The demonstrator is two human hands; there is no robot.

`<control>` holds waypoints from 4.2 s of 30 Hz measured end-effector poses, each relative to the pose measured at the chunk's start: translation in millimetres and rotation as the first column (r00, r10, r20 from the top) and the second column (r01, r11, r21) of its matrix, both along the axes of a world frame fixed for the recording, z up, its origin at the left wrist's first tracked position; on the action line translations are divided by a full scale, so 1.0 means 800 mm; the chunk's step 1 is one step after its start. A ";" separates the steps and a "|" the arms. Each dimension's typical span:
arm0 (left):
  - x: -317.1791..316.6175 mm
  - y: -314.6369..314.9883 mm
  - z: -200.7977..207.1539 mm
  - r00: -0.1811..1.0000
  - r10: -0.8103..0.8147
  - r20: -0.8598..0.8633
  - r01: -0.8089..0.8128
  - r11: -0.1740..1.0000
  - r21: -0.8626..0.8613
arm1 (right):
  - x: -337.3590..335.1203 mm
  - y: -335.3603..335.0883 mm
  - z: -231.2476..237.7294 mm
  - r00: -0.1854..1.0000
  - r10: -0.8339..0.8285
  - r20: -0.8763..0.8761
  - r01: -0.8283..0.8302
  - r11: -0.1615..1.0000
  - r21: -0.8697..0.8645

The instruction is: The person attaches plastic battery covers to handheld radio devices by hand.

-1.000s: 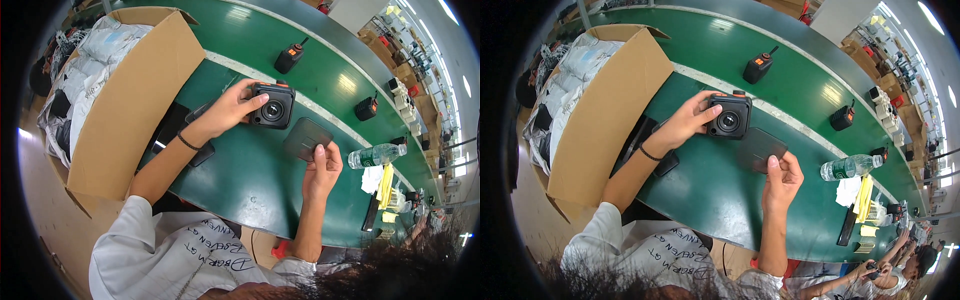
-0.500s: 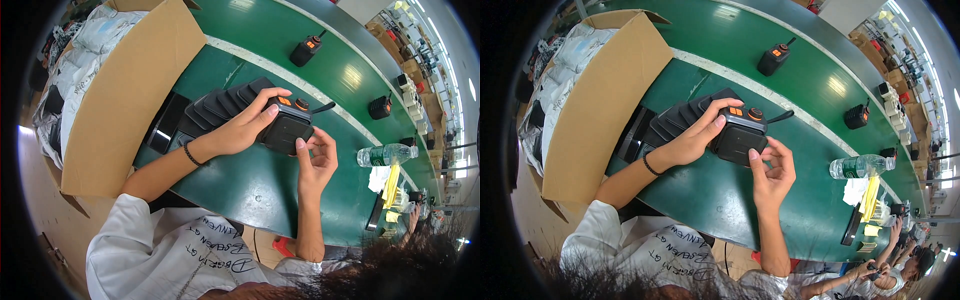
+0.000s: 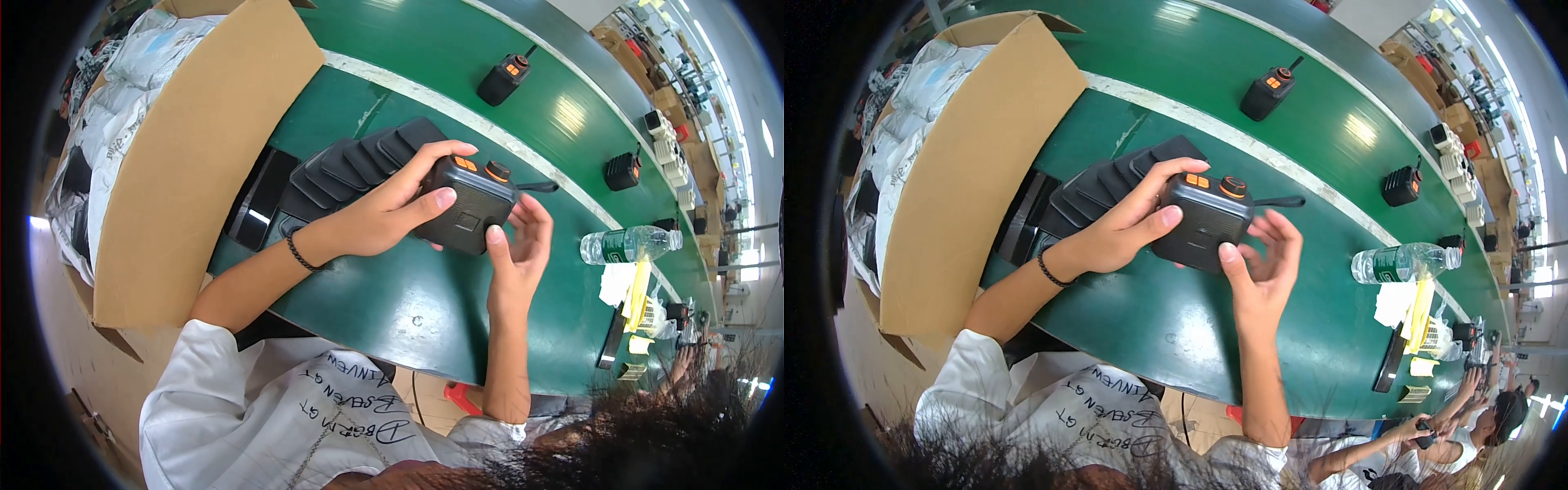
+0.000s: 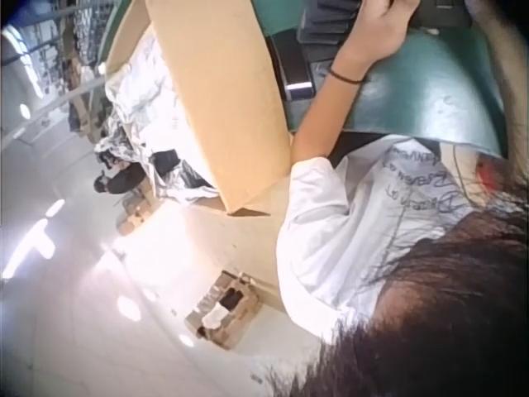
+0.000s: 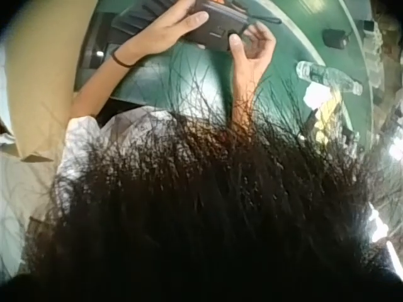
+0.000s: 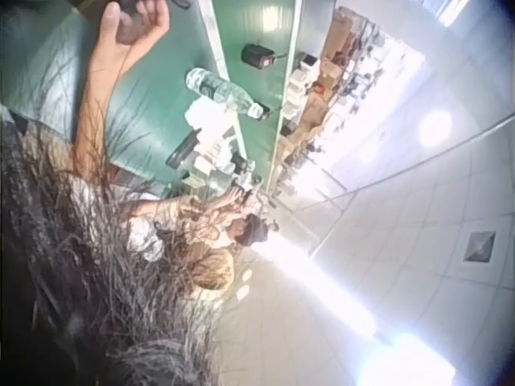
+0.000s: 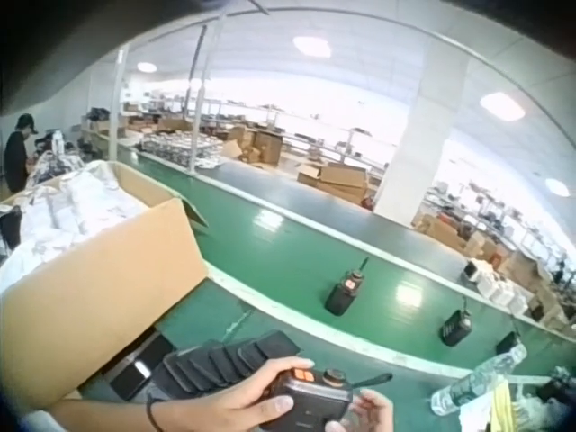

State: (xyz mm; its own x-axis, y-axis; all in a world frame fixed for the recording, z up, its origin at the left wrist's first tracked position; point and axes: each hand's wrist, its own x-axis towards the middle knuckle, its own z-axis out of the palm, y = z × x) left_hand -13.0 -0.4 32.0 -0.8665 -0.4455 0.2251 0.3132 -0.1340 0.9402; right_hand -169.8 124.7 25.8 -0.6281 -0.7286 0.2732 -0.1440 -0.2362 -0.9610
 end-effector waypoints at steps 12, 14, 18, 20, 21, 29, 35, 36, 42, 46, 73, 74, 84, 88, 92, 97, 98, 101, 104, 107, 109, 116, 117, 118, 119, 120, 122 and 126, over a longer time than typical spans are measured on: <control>0.002 0.007 -0.014 0.999 -0.038 0.021 0.040 0.992 -0.120 | -0.010 0.006 0.002 0.908 0.310 0.282 -0.330 0.944 0.023; 0.001 0.008 -0.019 1.000 0.011 -0.027 -0.018 0.960 -0.279 | -0.011 0.008 0.005 0.911 0.305 0.279 -0.328 0.944 0.040; 0.003 0.004 -0.006 0.998 -0.057 -0.003 0.055 0.985 -0.164 | -0.007 0.005 -0.001 0.924 0.303 0.235 -0.319 0.947 0.033; 0.001 0.000 -0.009 0.998 -0.067 -0.008 0.065 0.993 -0.098 | -0.005 0.004 -0.001 0.920 0.289 0.266 -0.310 0.950 0.041; 0.000 -0.002 -0.012 0.997 -0.070 0.014 0.070 0.995 -0.076 | -0.005 0.004 0.000 0.915 0.274 0.297 -0.302 0.952 0.054; 0.001 0.000 -0.010 0.995 -0.062 0.076 0.075 0.983 -0.170 | -0.010 0.006 -0.012 0.944 0.221 0.245 -0.260 0.955 0.140; 0.002 0.004 -0.010 0.995 -0.045 0.085 0.063 0.971 -0.231 | -0.010 0.008 -0.019 0.949 0.225 0.223 -0.256 0.959 0.122; -0.001 0.003 -0.020 0.997 0.027 0.068 -0.013 0.980 -0.200 | -0.007 0.006 -0.017 0.951 0.226 0.211 -0.257 0.957 0.135; -0.010 0.007 -0.030 0.982 0.184 0.037 -0.177 0.972 -0.156 | -0.007 0.002 -0.026 0.943 0.223 0.249 -0.280 0.933 0.226; -0.010 -0.006 -0.035 0.965 0.255 0.065 -0.247 0.962 -0.116 | 0.005 -0.006 -0.018 0.925 0.353 0.137 -0.367 0.925 0.094; -0.022 -0.069 -0.026 0.658 0.713 0.244 -0.039 0.356 -0.934 | 0.005 -0.007 -0.046 0.892 0.243 -0.382 -0.144 0.952 0.268; -0.008 -0.063 -0.033 0.642 0.726 0.245 -0.046 0.356 -0.933 | 0.007 -0.008 -0.046 0.879 0.252 -0.404 -0.141 0.948 0.284; 0.021 -0.049 -0.061 0.654 0.752 0.077 -0.125 0.208 -0.970 | 0.010 -0.010 -0.043 0.857 0.294 -0.424 -0.127 0.917 0.379; 0.025 -0.053 -0.055 0.673 0.734 0.092 -0.122 0.233 -0.965 | 0.006 -0.012 -0.043 0.793 0.333 -0.511 -0.140 0.915 0.379; 0.030 -0.057 -0.054 0.684 0.719 0.124 -0.094 0.255 -0.962 | 0.002 -0.020 -0.044 0.790 0.378 -0.484 -0.193 0.901 0.389; 0.023 -0.056 -0.053 0.681 0.716 0.156 -0.048 0.256 -0.965 | -0.007 -0.015 -0.037 0.780 0.400 -0.481 -0.214 0.893 0.395; 0.023 -0.056 -0.052 0.677 0.716 0.170 -0.039 0.265 -0.963 | -0.007 -0.016 -0.035 0.782 0.403 -0.475 -0.216 0.891 0.401; 0.025 -0.054 -0.051 0.679 0.710 0.186 -0.027 0.277 -0.960 | -0.006 -0.014 -0.035 0.785 0.405 -0.468 -0.219 0.889 0.401; 0.025 -0.051 -0.051 0.685 0.706 0.180 -0.046 0.288 -0.957 | -0.007 -0.012 -0.040 0.787 0.408 -0.463 -0.231 0.890 0.393; 0.024 -0.050 -0.048 0.689 0.701 0.183 -0.044 0.293 -0.955 | -0.008 -0.009 -0.040 0.788 0.409 -0.460 -0.234 0.890 0.392; 0.024 -0.051 -0.048 0.691 0.698 0.186 -0.034 0.289 -0.957 | -0.010 -0.008 -0.039 0.789 0.406 -0.462 -0.227 0.890 0.395; 0.025 -0.057 -0.047 0.692 0.696 0.189 -0.026 0.286 -0.958 | -0.010 -0.016 -0.039 0.782 0.423 -0.458 -0.246 0.884 0.398; 0.030 -0.059 -0.045 0.690 0.701 0.181 -0.030 0.278 -0.960 | -0.007 -0.020 -0.038 0.777 0.430 -0.459 -0.255 0.882 0.396; 0.031 -0.061 -0.044 0.705 0.693 0.153 -0.046 0.261 -0.964 | -0.007 -0.021 -0.037 0.771 0.426 -0.473 -0.252 0.887 0.387; 0.033 -0.063 -0.047 0.706 0.696 0.130 -0.058 0.241 -0.969 | -0.006 -0.022 -0.039 0.762 0.433 -0.481 -0.268 0.888 0.375; 0.034 -0.059 -0.041 0.711 0.698 0.087 -0.092 0.215 -0.972 | -0.004 -0.019 -0.034 0.760 0.439 -0.479 -0.276 0.886 0.374; 0.029 -0.051 -0.037 0.713 0.697 0.068 -0.121 0.219 -0.968 | -0.007 -0.012 -0.035 0.762 0.440 -0.475 -0.267 0.882 0.389; 0.010 -0.036 -0.045 0.754 0.656 0.030 -0.139 0.204 -0.969 | -0.008 0.020 -0.010 0.771 0.394 -0.500 -0.141 0.872 0.469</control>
State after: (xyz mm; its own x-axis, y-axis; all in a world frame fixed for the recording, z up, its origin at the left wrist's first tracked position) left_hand -5.3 -29.3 -3.9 -0.7361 -0.4955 0.4611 -0.3483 0.8614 0.3696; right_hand -176.3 140.4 17.6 -0.2115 -0.9622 0.1715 -0.6745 0.0167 -0.7381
